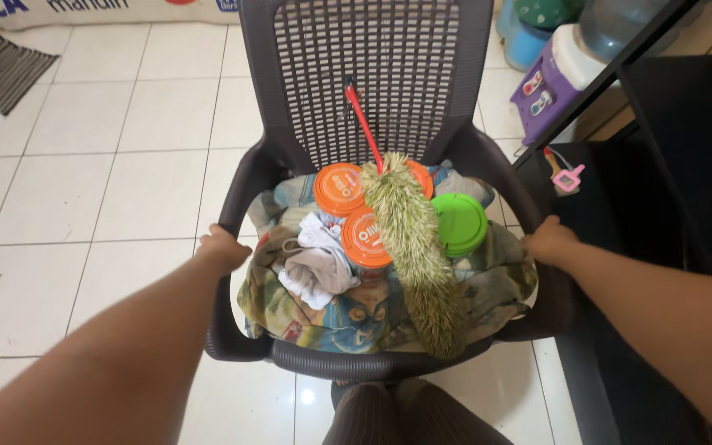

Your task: The person cleans several jars and a duster using a duster and their hands, then places the jars on a desk.

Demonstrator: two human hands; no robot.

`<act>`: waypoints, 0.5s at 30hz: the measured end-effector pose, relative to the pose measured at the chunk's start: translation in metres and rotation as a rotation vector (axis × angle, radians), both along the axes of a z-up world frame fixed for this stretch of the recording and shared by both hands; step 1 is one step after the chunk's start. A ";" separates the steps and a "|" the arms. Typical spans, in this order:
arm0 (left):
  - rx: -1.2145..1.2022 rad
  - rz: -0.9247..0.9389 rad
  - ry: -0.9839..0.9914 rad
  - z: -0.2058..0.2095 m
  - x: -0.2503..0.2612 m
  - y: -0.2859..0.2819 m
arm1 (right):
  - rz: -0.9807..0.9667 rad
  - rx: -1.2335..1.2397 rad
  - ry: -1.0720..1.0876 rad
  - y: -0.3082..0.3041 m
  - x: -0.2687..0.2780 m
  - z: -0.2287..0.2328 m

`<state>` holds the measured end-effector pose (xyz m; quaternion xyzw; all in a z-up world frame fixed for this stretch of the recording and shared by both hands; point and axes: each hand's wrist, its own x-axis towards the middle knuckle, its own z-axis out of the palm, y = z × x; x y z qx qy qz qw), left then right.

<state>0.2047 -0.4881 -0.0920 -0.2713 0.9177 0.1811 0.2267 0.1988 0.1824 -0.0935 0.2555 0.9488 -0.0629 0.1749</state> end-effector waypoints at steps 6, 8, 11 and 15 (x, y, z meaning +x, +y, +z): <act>0.088 0.050 0.106 -0.017 -0.008 -0.015 | -0.184 -0.126 0.145 -0.011 0.005 0.003; 0.092 0.111 0.118 -0.019 -0.008 -0.015 | -0.233 -0.188 0.130 -0.012 0.004 0.003; 0.106 0.099 0.063 -0.025 -0.009 -0.023 | -0.214 -0.200 0.077 -0.010 -0.001 0.007; 0.132 0.106 0.109 -0.035 -0.007 -0.033 | -0.233 -0.276 0.046 -0.004 -0.002 0.012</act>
